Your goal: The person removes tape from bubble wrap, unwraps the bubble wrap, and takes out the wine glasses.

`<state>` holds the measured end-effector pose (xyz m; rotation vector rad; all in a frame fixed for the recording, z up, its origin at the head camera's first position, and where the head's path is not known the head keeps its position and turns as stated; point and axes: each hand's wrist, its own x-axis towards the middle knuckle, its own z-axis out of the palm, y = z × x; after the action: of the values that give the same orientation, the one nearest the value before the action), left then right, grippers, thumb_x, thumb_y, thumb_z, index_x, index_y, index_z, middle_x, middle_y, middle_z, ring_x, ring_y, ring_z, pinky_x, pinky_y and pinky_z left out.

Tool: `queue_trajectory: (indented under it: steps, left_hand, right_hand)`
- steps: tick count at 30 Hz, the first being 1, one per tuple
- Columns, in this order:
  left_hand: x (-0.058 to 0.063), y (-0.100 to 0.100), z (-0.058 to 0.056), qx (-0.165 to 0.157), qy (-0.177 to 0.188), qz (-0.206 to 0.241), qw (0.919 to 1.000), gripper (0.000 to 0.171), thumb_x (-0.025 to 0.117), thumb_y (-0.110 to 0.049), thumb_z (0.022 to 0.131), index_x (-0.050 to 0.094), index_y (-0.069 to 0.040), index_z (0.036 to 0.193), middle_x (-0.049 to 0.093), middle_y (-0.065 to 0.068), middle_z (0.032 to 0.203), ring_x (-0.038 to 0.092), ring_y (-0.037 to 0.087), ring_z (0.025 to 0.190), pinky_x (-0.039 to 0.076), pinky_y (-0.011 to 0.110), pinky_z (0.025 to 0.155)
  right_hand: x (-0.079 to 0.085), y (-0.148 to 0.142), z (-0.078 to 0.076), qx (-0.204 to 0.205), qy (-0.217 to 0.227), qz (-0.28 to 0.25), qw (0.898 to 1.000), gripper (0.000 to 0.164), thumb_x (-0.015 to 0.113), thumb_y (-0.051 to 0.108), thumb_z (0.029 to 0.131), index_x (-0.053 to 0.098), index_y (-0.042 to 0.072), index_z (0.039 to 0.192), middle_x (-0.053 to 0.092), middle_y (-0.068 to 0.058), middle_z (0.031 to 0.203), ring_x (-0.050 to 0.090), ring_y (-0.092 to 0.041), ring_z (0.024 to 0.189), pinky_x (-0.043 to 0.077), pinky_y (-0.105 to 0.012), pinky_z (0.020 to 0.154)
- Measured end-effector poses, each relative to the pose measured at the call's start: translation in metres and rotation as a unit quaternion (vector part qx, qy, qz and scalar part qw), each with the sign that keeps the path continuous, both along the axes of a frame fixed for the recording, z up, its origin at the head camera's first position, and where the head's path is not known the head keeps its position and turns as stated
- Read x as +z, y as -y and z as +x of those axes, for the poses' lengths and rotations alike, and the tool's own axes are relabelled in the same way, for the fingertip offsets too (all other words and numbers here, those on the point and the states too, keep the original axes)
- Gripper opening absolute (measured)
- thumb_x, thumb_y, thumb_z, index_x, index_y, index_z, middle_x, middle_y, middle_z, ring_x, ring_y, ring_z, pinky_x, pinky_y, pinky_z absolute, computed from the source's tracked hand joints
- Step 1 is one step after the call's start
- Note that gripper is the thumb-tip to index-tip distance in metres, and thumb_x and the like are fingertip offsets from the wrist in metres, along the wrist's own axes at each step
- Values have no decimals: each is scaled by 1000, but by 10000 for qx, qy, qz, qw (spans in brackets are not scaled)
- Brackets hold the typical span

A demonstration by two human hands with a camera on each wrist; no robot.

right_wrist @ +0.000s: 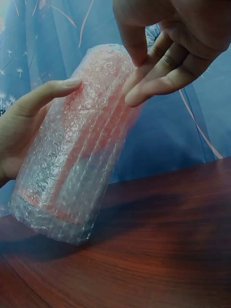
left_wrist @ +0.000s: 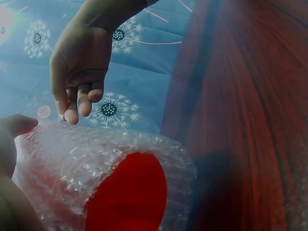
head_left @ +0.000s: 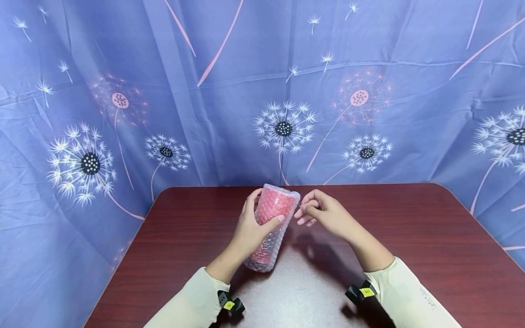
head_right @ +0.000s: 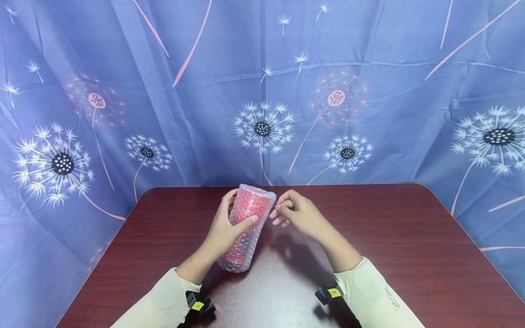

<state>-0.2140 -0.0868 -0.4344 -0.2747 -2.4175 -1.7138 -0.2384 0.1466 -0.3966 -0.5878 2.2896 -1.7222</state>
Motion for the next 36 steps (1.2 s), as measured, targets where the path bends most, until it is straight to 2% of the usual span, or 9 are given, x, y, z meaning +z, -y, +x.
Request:
queue_trajectory:
  steps: [3, 8, 11, 15, 21, 28, 32, 36]
  left_hand:
    - [0, 0, 0, 65, -49, -40, 10000, 86, 84, -42, 80, 35, -36, 151, 45, -2, 148, 53, 22, 128, 49, 47, 101]
    - [-2, 0, 0, 124, -69, -54, 9999, 85, 84, -43, 80, 36, -36, 150, 45, -2, 148, 53, 21, 128, 49, 47, 102]
    - [-3, -1, 0, 144, -100, -62, 9998, 85, 84, -43, 80, 36, -37, 149, 45, -2, 147, 53, 21, 128, 49, 47, 101]
    - [-2, -1, -1, 121, -139, -56, 9998, 85, 85, -43, 79, 37, -36, 149, 45, -3, 147, 53, 21, 128, 49, 46, 101]
    - [-1, -2, 0, -73, -60, -38, 9999, 90, 86, -42, 78, 35, -34, 151, 44, -1, 148, 54, 22, 127, 51, 46, 100]
    - [-3, 0, -1, -442, 35, 18, 9990, 87, 83, -41, 82, 31, -44, 152, 54, 1, 143, 59, 21, 119, 54, 44, 95]
    - [-3, 0, -1, -398, -44, 70, 9992, 84, 83, -40, 82, 33, -47, 150, 54, 0, 142, 60, 21, 119, 55, 43, 92]
    - [-4, -1, 0, -222, -191, 49, 9996, 83, 83, -43, 81, 36, -46, 149, 53, -2, 142, 58, 21, 120, 54, 44, 93]
  right_hand:
    - [0, -1, -1, -31, -52, 168, 9998, 19, 49, 7, 104, 51, -9, 114, 71, -32, 103, 76, -33, 84, 62, -35, 71]
    - [0, -2, -2, -115, -220, 359, 9990, 18, 53, 10, 103, 57, -5, 111, 73, -21, 85, 74, -27, 72, 62, -39, 66]
    - [0, -3, -2, -33, -217, 289, 9993, 18, 52, 10, 103, 57, -5, 112, 72, -20, 79, 74, -26, 70, 62, -43, 65]
    - [0, -3, -2, 111, -127, 41, 9998, 19, 49, 6, 103, 53, -10, 112, 72, -23, 85, 76, -31, 77, 62, -44, 69]
    - [-2, -3, -3, 61, -179, 48, 9998, 23, 61, 13, 100, 54, -9, 105, 72, -18, 79, 75, -37, 77, 63, -41, 69]
    - [-3, -3, -4, -85, -361, 207, 9991, 17, 57, 9, 102, 55, -8, 105, 73, -20, 85, 75, -28, 77, 62, -38, 70]
    - [-2, -3, -3, -153, -406, 271, 9987, 18, 54, 9, 103, 55, -8, 108, 74, -21, 88, 75, -26, 79, 62, -37, 72]
    - [-2, -1, -1, -182, -400, 232, 9988, 19, 51, 8, 104, 54, -10, 109, 74, -22, 91, 75, -36, 84, 62, -40, 75]
